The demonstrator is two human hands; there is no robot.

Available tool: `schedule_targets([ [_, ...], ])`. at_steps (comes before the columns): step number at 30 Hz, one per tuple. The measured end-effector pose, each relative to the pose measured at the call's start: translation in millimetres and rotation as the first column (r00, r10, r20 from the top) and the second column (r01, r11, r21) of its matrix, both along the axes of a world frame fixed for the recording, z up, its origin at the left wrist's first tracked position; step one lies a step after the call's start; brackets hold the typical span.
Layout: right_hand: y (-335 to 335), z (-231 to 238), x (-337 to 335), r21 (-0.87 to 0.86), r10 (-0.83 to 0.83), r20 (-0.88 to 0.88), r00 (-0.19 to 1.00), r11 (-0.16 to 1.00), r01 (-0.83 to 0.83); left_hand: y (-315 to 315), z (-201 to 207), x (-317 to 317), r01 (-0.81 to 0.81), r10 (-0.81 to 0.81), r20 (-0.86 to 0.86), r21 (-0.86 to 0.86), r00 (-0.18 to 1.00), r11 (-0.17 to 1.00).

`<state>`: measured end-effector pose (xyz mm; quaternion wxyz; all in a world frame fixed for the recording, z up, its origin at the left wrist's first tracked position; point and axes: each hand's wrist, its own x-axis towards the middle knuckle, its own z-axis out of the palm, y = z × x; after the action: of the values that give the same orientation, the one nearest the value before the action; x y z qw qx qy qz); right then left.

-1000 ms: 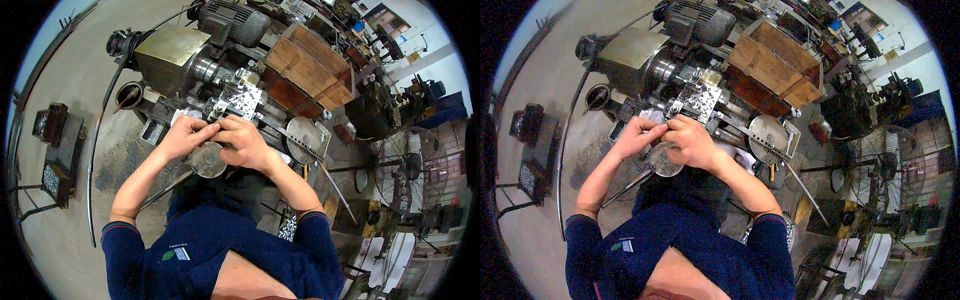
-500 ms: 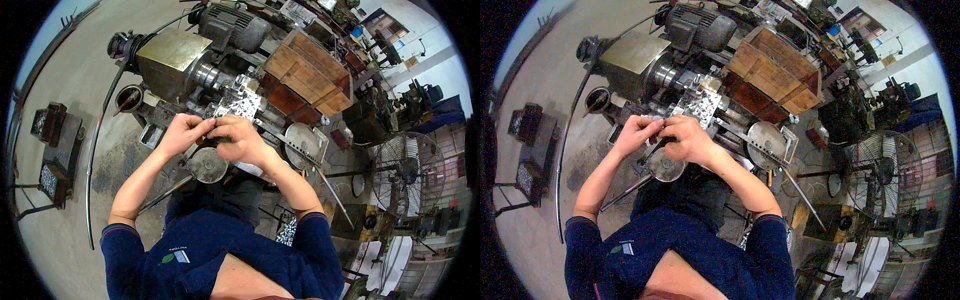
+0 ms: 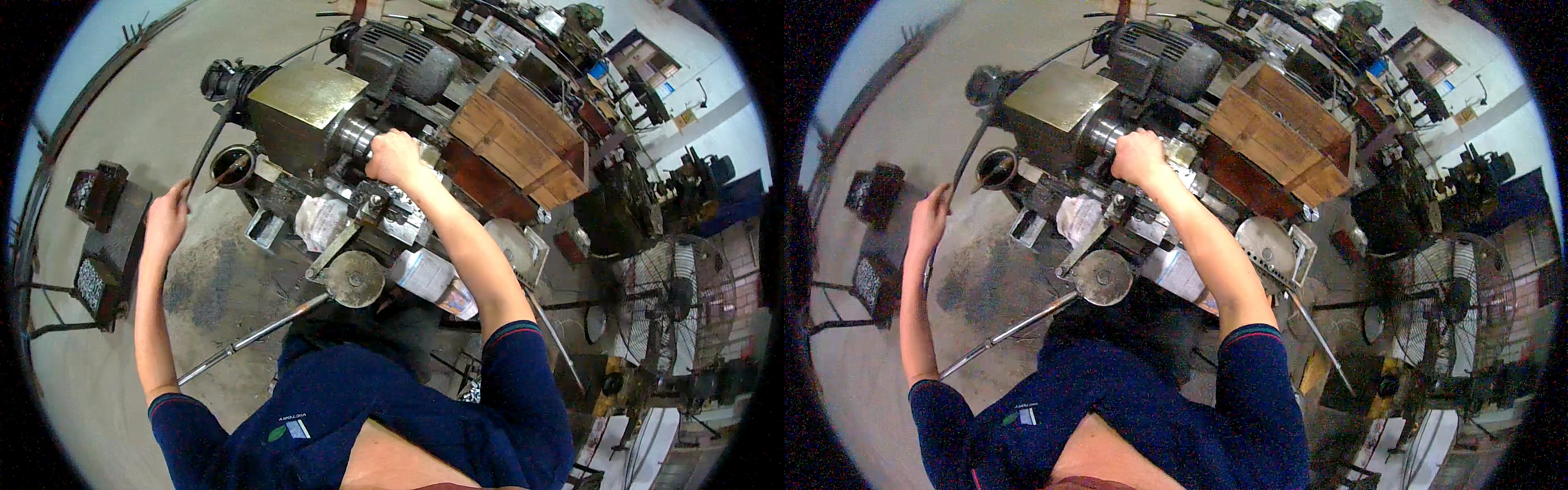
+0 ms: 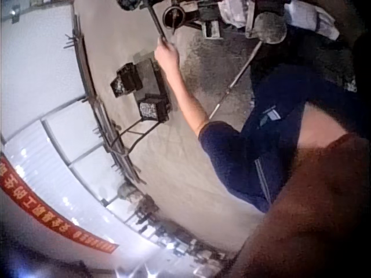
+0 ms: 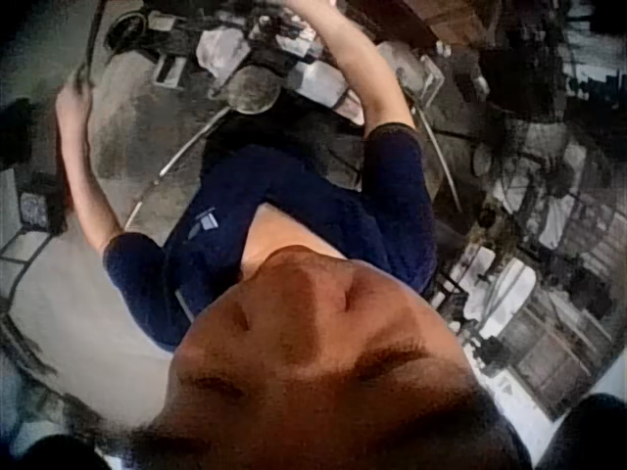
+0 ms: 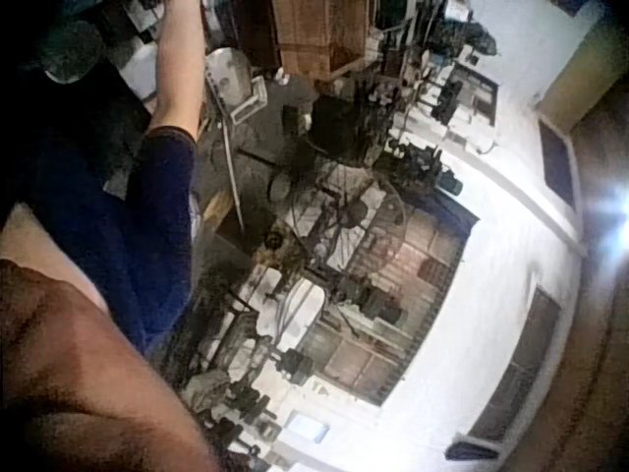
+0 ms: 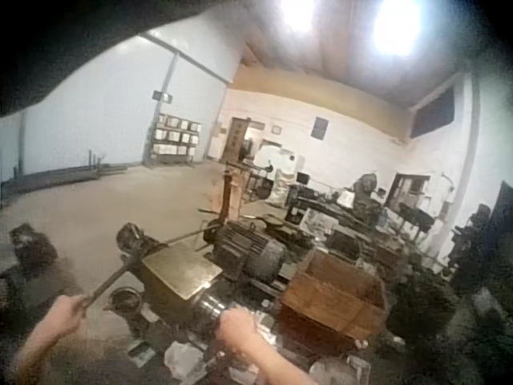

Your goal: The person machines metal bolts using a lathe, picking up individual bolts from a container and placing them into the chuck. They pull a lever to advance the cutting tool and then place the finished bolt into a separate container.

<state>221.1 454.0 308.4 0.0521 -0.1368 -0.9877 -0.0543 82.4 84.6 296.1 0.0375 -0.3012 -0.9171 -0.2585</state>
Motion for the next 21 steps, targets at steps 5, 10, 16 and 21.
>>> schedule_targets([
  [5,11.4,-23.1,-8.9,-0.125,-0.005,-0.031,1.0,0.992,0.001,-90.8,-44.1,-9.0,-0.149,0.152,0.006,-0.153,0.988,0.977],
  [10,13.8,-34.7,-17.5,-0.176,0.061,-0.173,0.983,0.98,-0.091,-102.5,-83.9,8.2,-0.214,0.201,0.312,0.005,0.929,0.977],
  [16,8.4,-25.3,-15.4,-0.184,0.051,-0.131,0.99,0.98,-0.075,-97.2,-103.9,-15.6,-0.291,0.292,-0.039,-0.271,0.956,0.918],
  [21,16.8,-34.0,-17.1,-0.184,0.045,-0.057,0.997,0.981,-0.054,-119.7,-91.0,-51.2,-0.32,0.285,-0.147,-0.388,0.947,0.864],
])
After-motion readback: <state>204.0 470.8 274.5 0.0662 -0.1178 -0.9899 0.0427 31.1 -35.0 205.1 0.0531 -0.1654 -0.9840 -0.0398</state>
